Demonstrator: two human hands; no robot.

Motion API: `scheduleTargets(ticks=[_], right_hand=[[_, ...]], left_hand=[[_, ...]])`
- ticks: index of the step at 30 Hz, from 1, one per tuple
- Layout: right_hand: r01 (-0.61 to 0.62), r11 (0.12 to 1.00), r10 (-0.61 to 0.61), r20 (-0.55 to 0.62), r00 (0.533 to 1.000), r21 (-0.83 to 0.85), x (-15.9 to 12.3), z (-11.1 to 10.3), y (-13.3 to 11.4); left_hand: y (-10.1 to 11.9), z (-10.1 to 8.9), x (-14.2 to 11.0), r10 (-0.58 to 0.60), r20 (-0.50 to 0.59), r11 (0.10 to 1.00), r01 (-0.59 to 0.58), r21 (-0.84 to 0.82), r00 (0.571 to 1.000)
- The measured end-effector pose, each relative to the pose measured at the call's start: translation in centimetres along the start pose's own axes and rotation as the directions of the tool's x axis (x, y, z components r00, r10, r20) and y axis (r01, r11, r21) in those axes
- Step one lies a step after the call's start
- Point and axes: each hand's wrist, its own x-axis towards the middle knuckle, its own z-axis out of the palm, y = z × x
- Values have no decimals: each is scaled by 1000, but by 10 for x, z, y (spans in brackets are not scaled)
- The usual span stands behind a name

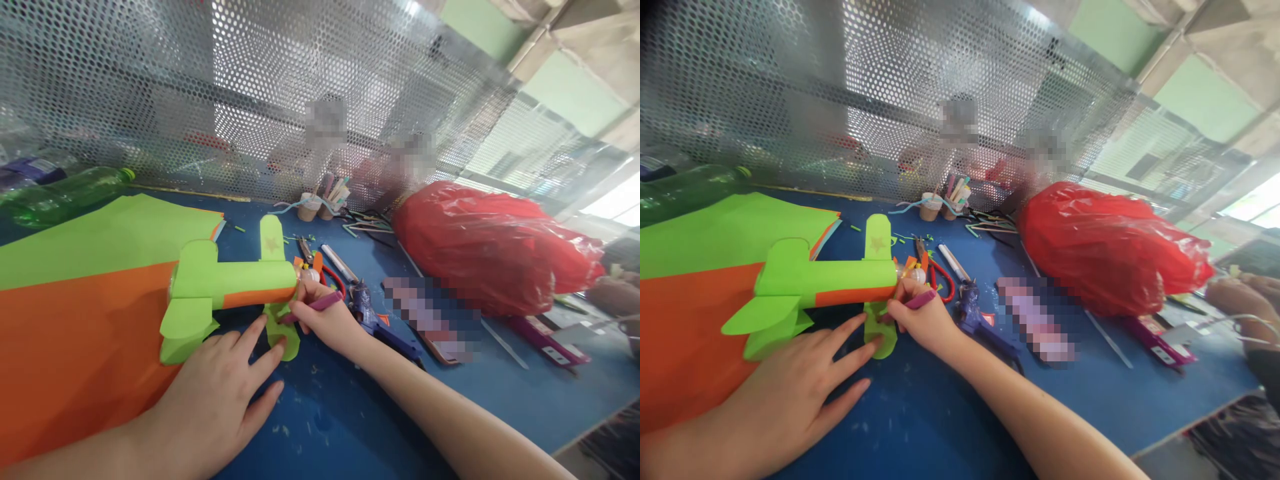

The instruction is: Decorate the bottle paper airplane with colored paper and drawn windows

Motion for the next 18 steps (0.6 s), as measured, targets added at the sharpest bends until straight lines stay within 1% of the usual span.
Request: scheduleTargets(ticks=[9, 18], right_hand=[[-6, 1000, 6, 6, 1000, 4, -1, 1, 1], [-13, 1000, 13, 1, 1000, 23, 0, 0, 1]], left_hand=[[0, 0, 1, 6, -13, 1000, -7, -15, 1000], [1, 0, 0, -21, 3, 1000, 21, -17, 1000]])
